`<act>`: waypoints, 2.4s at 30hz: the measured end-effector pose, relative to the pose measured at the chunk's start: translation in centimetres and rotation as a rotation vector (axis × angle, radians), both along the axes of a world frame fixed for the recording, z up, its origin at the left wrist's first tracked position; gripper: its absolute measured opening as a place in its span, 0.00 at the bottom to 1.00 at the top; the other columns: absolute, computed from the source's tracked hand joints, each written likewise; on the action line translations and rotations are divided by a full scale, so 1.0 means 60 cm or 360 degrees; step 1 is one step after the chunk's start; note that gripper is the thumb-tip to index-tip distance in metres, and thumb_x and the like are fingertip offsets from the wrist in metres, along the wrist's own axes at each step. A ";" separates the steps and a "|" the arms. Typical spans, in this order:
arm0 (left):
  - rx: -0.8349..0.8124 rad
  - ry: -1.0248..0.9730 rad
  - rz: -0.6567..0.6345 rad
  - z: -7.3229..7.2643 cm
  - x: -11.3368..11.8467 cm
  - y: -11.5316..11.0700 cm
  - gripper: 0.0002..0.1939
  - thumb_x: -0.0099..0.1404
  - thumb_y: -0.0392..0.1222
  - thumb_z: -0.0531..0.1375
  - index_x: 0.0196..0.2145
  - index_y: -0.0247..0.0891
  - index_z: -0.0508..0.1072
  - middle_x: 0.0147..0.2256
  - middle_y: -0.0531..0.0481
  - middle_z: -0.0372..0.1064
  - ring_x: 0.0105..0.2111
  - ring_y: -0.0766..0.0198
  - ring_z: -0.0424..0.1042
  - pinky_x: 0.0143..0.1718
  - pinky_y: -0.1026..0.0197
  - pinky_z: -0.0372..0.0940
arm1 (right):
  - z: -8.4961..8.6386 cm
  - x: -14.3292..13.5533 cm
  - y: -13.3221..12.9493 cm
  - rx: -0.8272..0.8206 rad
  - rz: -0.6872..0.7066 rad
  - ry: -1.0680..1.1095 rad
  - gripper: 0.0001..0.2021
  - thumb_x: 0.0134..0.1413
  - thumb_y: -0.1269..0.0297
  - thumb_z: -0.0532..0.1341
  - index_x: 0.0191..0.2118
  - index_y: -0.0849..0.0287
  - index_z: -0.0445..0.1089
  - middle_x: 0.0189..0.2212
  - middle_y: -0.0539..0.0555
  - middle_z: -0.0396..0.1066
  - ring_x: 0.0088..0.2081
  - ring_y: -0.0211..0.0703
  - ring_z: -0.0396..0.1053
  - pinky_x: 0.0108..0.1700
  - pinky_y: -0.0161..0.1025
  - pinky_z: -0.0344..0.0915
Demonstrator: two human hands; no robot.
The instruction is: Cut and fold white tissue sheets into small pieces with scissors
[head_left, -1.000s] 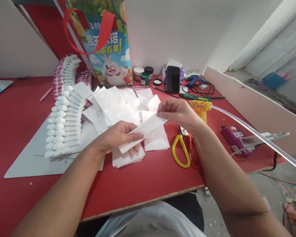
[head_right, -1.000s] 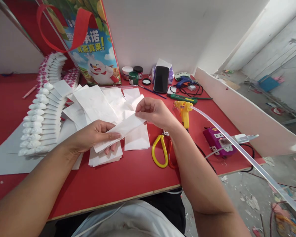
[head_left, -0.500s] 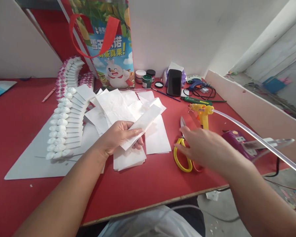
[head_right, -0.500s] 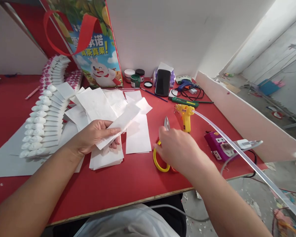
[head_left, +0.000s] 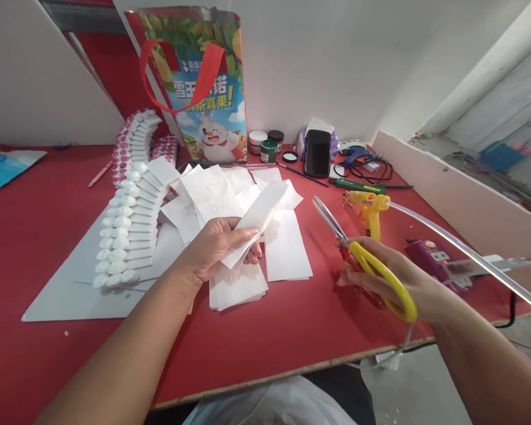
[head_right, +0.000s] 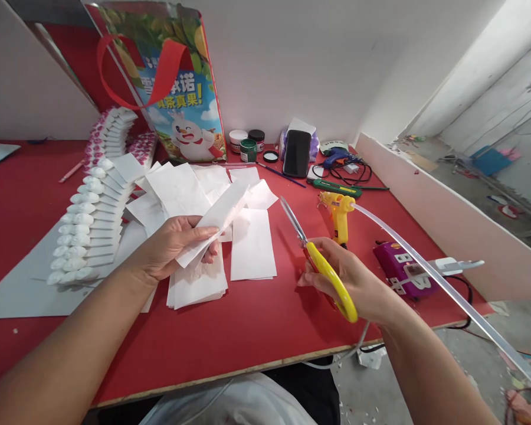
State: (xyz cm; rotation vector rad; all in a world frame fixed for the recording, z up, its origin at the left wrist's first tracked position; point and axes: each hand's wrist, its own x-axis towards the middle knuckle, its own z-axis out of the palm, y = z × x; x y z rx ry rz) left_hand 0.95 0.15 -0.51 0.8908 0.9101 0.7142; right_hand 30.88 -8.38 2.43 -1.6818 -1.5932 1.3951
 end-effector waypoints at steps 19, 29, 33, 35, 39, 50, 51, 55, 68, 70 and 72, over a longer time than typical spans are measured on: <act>-0.0085 -0.0220 -0.0053 0.004 0.018 -0.020 0.08 0.60 0.39 0.71 0.28 0.31 0.80 0.22 0.46 0.77 0.19 0.64 0.75 0.23 0.66 0.72 | 0.026 -0.091 0.033 0.0060 0.0517 -0.0014 0.28 0.54 0.38 0.64 0.45 0.56 0.59 0.28 0.45 0.61 0.29 0.37 0.56 0.31 0.35 0.57; -0.0098 -0.0237 -0.0125 -0.005 0.015 -0.020 0.07 0.61 0.40 0.70 0.29 0.33 0.80 0.23 0.47 0.77 0.20 0.65 0.75 0.24 0.66 0.72 | 0.023 -0.099 0.038 -0.0005 0.0505 0.0106 0.26 0.54 0.41 0.66 0.44 0.57 0.61 0.29 0.46 0.63 0.29 0.36 0.58 0.31 0.35 0.56; -0.0108 -0.0223 -0.0103 -0.001 0.015 -0.020 0.07 0.60 0.40 0.70 0.29 0.33 0.81 0.23 0.48 0.77 0.20 0.65 0.75 0.24 0.66 0.72 | 0.019 -0.098 0.038 0.0004 0.0487 0.0117 0.25 0.55 0.42 0.66 0.44 0.57 0.61 0.28 0.45 0.61 0.29 0.36 0.57 0.31 0.35 0.56; -0.0116 -0.0223 -0.0103 0.000 0.015 -0.020 0.07 0.60 0.40 0.71 0.29 0.33 0.81 0.23 0.48 0.77 0.20 0.65 0.75 0.24 0.66 0.72 | 0.018 -0.098 0.038 0.0026 0.0462 0.0096 0.25 0.54 0.42 0.67 0.44 0.57 0.61 0.28 0.45 0.60 0.29 0.36 0.56 0.30 0.35 0.55; -0.0132 -0.0224 -0.0113 -0.001 0.015 -0.019 0.08 0.59 0.40 0.71 0.30 0.32 0.81 0.23 0.47 0.77 0.20 0.65 0.75 0.25 0.65 0.72 | 0.019 -0.100 0.038 0.0053 0.0416 0.0080 0.26 0.52 0.42 0.69 0.43 0.57 0.63 0.27 0.44 0.58 0.29 0.36 0.55 0.29 0.35 0.54; -0.0101 -0.0206 -0.0140 -0.003 0.012 -0.016 0.10 0.59 0.41 0.71 0.28 0.31 0.79 0.24 0.45 0.77 0.20 0.64 0.75 0.24 0.65 0.71 | -0.013 -0.094 0.040 0.0041 0.0248 0.0104 0.28 0.45 0.42 0.73 0.42 0.59 0.69 0.25 0.46 0.67 0.25 0.35 0.58 0.26 0.34 0.53; -0.0103 -0.0199 -0.0139 -0.004 0.012 -0.016 0.10 0.59 0.41 0.71 0.28 0.31 0.79 0.24 0.45 0.77 0.20 0.64 0.75 0.24 0.65 0.71 | -0.016 -0.096 0.040 0.0034 0.0215 0.0098 0.28 0.43 0.42 0.73 0.41 0.59 0.69 0.23 0.45 0.66 0.24 0.34 0.58 0.25 0.34 0.53; -0.0169 -0.0192 -0.0068 -0.007 0.010 -0.012 0.07 0.61 0.39 0.69 0.31 0.31 0.79 0.23 0.46 0.77 0.19 0.65 0.74 0.23 0.66 0.70 | -0.017 -0.105 0.044 0.0070 0.0022 0.0044 0.30 0.41 0.37 0.72 0.39 0.58 0.68 0.16 0.41 0.59 0.17 0.32 0.52 0.21 0.34 0.48; -0.0436 -0.1158 0.0548 0.025 -0.009 -0.003 0.38 0.65 0.36 0.53 0.71 0.26 0.50 0.64 0.27 0.63 0.65 0.40 0.63 0.57 0.43 0.71 | -0.005 -0.084 0.064 0.0126 -0.0066 -0.1954 0.11 0.65 0.66 0.53 0.42 0.67 0.70 0.31 0.69 0.76 0.36 0.61 0.79 0.28 0.41 0.58; -0.0560 -0.1160 0.0573 0.024 -0.007 -0.002 0.39 0.63 0.27 0.49 0.71 0.20 0.45 0.63 0.25 0.64 0.65 0.50 0.65 0.56 0.56 0.72 | -0.008 -0.083 0.067 0.0158 0.0000 -0.1975 0.12 0.66 0.65 0.53 0.43 0.68 0.70 0.33 0.70 0.76 0.37 0.61 0.79 0.29 0.41 0.60; -0.0568 -0.1148 0.0567 0.022 -0.003 0.000 0.35 0.66 0.23 0.45 0.70 0.18 0.46 0.61 0.26 0.67 0.63 0.56 0.67 0.55 0.64 0.71 | 0.000 -0.085 0.066 0.0232 0.0059 -0.1997 0.13 0.66 0.63 0.54 0.43 0.68 0.70 0.36 0.71 0.76 0.36 0.59 0.79 0.30 0.42 0.62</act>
